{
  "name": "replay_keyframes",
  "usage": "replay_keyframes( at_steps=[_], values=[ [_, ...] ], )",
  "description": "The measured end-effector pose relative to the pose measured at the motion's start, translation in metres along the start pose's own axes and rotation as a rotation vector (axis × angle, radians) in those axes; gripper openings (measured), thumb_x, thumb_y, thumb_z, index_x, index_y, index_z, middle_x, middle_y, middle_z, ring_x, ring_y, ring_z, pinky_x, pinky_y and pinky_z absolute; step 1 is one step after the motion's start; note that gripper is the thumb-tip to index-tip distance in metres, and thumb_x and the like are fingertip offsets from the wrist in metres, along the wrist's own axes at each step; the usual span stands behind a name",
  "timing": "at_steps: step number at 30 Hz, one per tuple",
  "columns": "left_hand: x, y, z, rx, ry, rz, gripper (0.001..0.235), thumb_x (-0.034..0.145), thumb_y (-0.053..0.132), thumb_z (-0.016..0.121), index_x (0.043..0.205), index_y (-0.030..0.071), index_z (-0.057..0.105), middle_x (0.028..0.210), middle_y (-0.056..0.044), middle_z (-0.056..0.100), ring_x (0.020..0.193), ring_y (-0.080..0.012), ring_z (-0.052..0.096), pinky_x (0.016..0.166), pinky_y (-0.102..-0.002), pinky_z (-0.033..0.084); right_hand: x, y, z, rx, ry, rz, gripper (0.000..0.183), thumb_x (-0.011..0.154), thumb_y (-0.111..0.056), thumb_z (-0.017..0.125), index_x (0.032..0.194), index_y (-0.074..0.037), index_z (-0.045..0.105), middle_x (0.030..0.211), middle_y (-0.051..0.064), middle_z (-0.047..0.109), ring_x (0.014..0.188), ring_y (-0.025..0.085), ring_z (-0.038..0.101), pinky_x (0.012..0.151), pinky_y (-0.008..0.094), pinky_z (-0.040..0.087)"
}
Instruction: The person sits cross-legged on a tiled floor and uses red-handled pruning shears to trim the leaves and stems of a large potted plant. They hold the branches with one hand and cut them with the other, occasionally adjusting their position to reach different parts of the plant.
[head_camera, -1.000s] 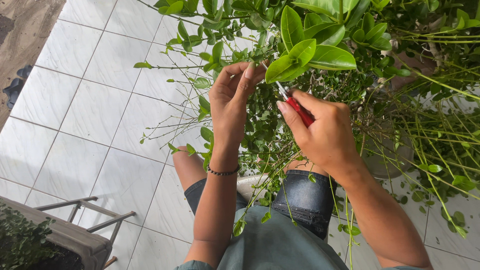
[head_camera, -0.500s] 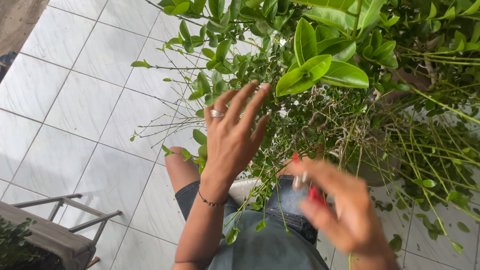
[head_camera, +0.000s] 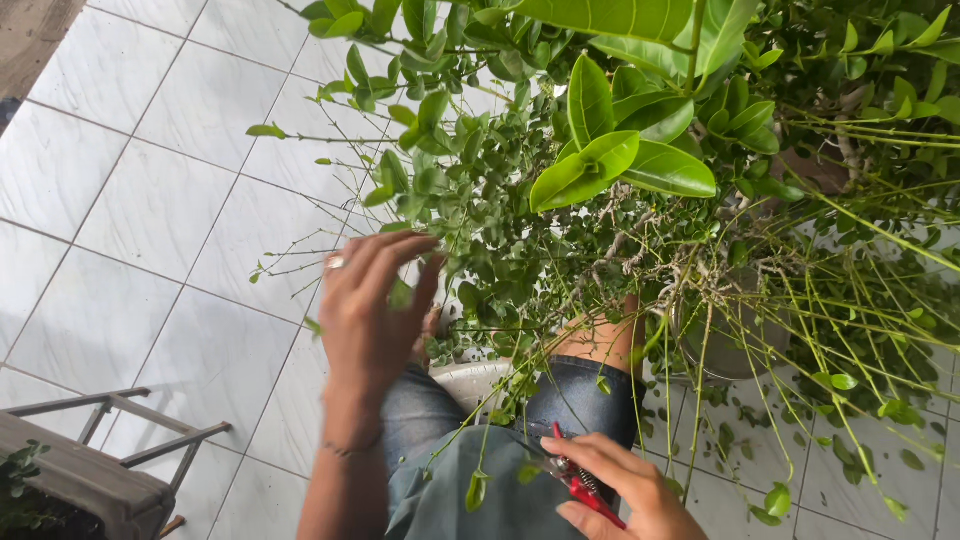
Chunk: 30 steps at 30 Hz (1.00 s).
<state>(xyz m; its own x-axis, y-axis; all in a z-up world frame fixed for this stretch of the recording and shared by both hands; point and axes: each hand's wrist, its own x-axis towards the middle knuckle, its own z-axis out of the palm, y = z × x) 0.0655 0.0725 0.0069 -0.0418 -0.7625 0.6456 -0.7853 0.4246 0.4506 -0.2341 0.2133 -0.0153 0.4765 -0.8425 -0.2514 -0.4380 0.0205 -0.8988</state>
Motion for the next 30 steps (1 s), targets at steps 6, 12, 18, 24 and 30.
replay_keyframes(
  at_steps=[6,12,18,24,30],
  values=[
    [-0.058,-0.079,-0.103,0.129,-0.022,-0.303,0.02,0.109,-0.006,0.081,0.126,0.004,0.076,0.11,-0.007,0.078,0.101,-0.0199,0.074,0.087,-0.037,0.057,-0.004,-0.043,0.005,0.072,-0.094,-0.314,0.045,0.102,-0.03,0.067,0.141,-0.009,0.067,0.11,0.01,0.072,0.101,0.022,0.074,0.092,0.034,0.057],
    [-0.169,-0.22,-0.073,-0.187,0.464,-1.034,0.016,0.11,0.029,0.064,0.109,0.014,0.069,0.093,-0.001,0.076,0.075,-0.0082,0.072,0.058,-0.02,0.045,-0.007,-0.062,0.025,0.07,-0.279,-0.475,0.034,0.113,-0.026,0.051,0.139,-0.007,0.063,0.112,0.014,0.063,0.096,0.028,0.063,0.091,0.036,0.048],
    [-0.327,-0.209,0.066,0.016,-0.223,-0.933,0.094,0.087,0.045,0.068,0.161,-0.001,0.033,0.16,-0.025,0.044,0.15,-0.0372,0.041,0.123,-0.047,0.031,-0.043,-0.05,0.058,0.14,-0.469,0.11,0.033,0.108,-0.046,0.05,0.122,-0.022,0.068,0.114,-0.009,0.067,0.106,0.01,0.059,0.098,0.028,0.041],
    [-0.297,-0.051,0.066,0.14,-0.334,-0.73,0.071,0.094,0.049,0.064,0.16,0.038,0.04,0.176,-0.02,0.019,0.159,-0.0404,0.029,0.097,-0.06,0.048,-0.064,-0.068,0.1,-0.095,-0.283,-0.568,0.043,0.119,-0.031,0.034,0.148,-0.006,0.054,0.118,0.01,0.059,0.112,0.024,0.063,0.096,0.037,0.04],
    [-0.314,-0.043,0.055,0.17,-0.295,-0.479,0.069,0.096,0.05,0.064,0.16,0.032,0.045,0.174,-0.022,0.024,0.154,-0.0492,0.034,0.107,-0.057,0.048,-0.095,-0.088,0.116,-0.152,-0.104,-0.565,0.052,0.117,-0.044,0.035,0.143,-0.005,0.057,0.117,0.013,0.064,0.103,0.027,0.066,0.096,0.038,0.044]
  ],
)
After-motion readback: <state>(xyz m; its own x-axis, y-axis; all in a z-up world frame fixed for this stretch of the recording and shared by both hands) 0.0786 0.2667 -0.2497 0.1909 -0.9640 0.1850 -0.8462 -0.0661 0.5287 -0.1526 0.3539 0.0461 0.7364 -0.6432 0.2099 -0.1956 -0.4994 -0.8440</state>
